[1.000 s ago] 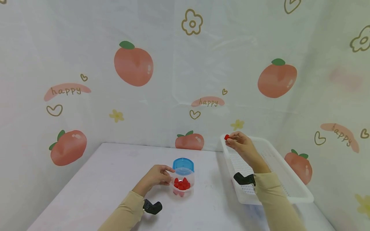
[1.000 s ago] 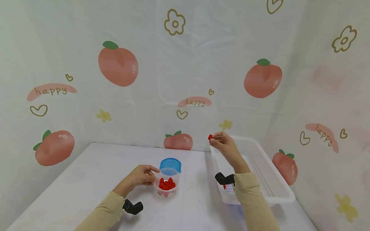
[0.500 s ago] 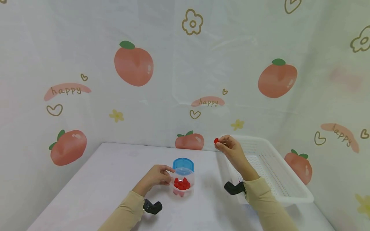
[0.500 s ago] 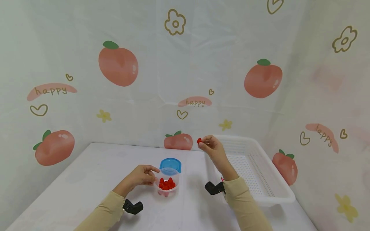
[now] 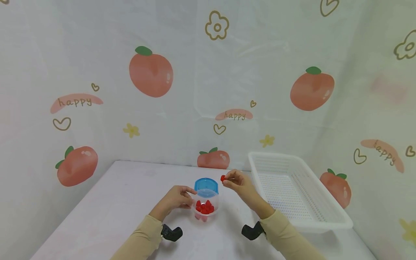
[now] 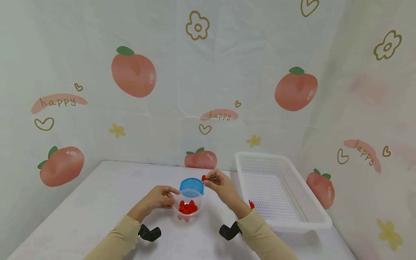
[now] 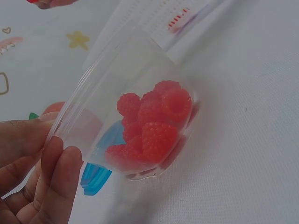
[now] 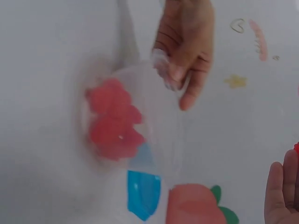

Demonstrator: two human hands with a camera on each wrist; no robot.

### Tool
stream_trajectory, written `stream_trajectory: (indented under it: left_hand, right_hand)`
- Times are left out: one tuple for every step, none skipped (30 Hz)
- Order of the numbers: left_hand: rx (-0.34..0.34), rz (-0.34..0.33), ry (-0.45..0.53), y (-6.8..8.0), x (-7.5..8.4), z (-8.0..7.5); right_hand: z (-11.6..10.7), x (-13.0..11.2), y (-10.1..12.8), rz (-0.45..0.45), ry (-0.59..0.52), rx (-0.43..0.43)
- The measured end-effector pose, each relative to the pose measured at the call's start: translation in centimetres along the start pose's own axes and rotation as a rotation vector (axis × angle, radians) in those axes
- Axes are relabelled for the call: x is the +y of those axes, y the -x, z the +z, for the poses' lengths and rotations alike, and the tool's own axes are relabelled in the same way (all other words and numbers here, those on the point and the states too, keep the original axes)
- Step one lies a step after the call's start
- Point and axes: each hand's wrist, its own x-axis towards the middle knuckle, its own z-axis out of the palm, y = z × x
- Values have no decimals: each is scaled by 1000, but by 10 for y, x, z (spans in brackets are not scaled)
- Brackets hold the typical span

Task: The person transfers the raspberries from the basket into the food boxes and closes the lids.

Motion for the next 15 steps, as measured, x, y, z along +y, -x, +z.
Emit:
stream_trajectory:
  left_hand:
    - [0, 0, 0, 0, 0, 0]
    - [0, 1, 0, 0, 0, 0]
    - [0, 1, 1, 0, 0, 0]
    - [1, 2, 1, 0, 0, 0]
    - [3, 1, 0, 0, 0, 0]
    - [4, 0, 0, 0, 0, 0]
    - [4, 0, -1, 0, 0, 0]
    - [5, -1, -1, 0, 0, 0]
    - [5, -3, -2, 0, 0, 0]
    - [5, -3, -2, 0, 0, 0]
    - [5, -3, -5, 0, 0, 0]
    - [5, -3, -7, 0, 0, 0]
    - [4, -2, -8, 0, 0, 0]
    - [3, -1, -8, 0, 0, 0]
    - [2, 0, -9, 0, 0, 0]
  right_hand:
    - [3, 2, 1, 0, 10, -14]
    - [5, 4, 2, -1, 18, -27]
    - [7, 7, 3, 0, 26, -40]
    - [8, 9, 5, 6, 32, -51]
    - [10, 11, 5, 14, 33, -64]
    - [11, 13, 6, 22, 32, -77]
    - [13, 15, 7, 31, 35, -87]
    - [14, 16, 9, 38, 34, -99]
    - [15, 18, 10, 44, 36, -110]
    - [16, 19, 11, 51, 33, -120]
    - [17, 20, 12, 55, 25, -129]
    - [19, 21, 13, 61, 22, -135]
    - [20, 23, 14, 70, 17, -139]
    - [22, 23, 15, 76, 14, -144]
    - [23, 25, 15, 84, 15, -147]
